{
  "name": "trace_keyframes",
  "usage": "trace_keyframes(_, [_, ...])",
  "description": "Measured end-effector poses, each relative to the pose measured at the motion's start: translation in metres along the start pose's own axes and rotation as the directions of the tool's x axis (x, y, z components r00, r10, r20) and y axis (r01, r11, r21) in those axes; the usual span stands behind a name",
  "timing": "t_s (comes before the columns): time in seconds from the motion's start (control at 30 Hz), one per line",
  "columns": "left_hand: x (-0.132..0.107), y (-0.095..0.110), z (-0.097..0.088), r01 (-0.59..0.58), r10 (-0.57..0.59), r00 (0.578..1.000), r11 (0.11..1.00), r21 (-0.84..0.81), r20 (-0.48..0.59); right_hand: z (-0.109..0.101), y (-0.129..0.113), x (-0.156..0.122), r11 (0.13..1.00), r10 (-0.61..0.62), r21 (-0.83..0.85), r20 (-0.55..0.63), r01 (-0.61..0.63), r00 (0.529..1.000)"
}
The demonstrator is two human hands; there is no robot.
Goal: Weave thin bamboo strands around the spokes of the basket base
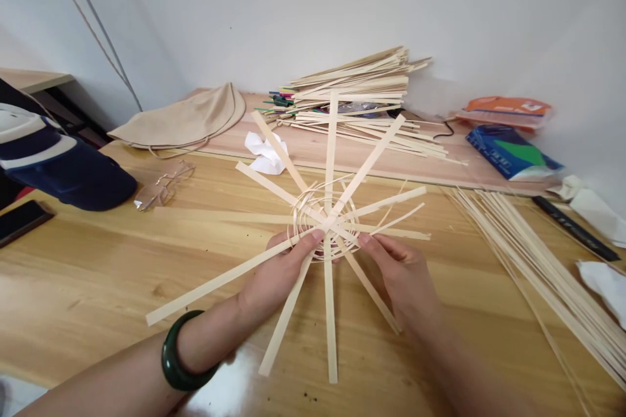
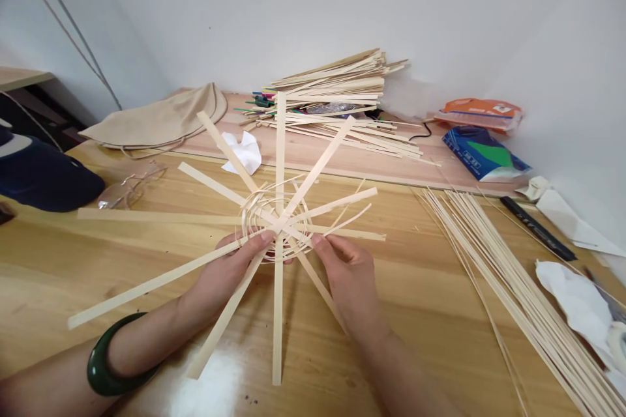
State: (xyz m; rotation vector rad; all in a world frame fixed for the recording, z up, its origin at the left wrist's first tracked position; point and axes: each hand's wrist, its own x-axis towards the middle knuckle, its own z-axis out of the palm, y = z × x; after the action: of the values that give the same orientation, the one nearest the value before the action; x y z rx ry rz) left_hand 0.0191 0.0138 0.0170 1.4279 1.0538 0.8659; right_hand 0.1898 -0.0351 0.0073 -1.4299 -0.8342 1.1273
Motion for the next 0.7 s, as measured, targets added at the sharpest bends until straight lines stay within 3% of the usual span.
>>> trace_keyframes(0.1, [0.0,0.005,0.0,0.104,-0.106,0.993,0.994,-0.038,-0.055,0.0,0.001,0.001,1.0,0.0,-0.01,0.0,0.0,1.0])
trace_keyframes(0.2, [0.002,0.006,-0.002,0.179,-0.182,0.983,0.978,-0.109,-0.025,-0.005,-0.001,0.002,0.997,-0.016,-0.073,0.04,0.018,0.999])
trace_keyframes(0.37, [0.009,0.006,-0.008,0.092,-0.08,0.994,0.981,-0.169,0.081,-0.021,-0.009,0.011,0.976,-0.015,-0.21,0.192,0.056,0.981])
trace_keyframes(0.47, [0.013,0.007,-0.012,0.079,-0.066,0.994,0.985,-0.156,0.085,-0.032,-0.017,0.016,0.961,0.019,-0.255,0.441,0.105,0.897])
trace_keyframes(0.53, [0.015,0.007,-0.016,0.05,-0.046,0.998,0.99,-0.131,0.036,-0.04,-0.021,0.021,0.943,0.038,-0.298,0.543,0.15,0.839])
trace_keyframes(0.63, [0.016,0.007,-0.023,0.056,-0.059,0.998,0.993,-0.103,-0.023,-0.052,-0.02,0.03,0.958,0.112,-0.284,0.521,0.048,0.846])
trace_keyframes(0.7, [0.016,0.005,-0.027,0.095,-0.098,0.995,0.99,-0.103,-0.02,-0.056,-0.015,0.037,0.986,0.113,-0.161,0.487,-0.038,0.866])
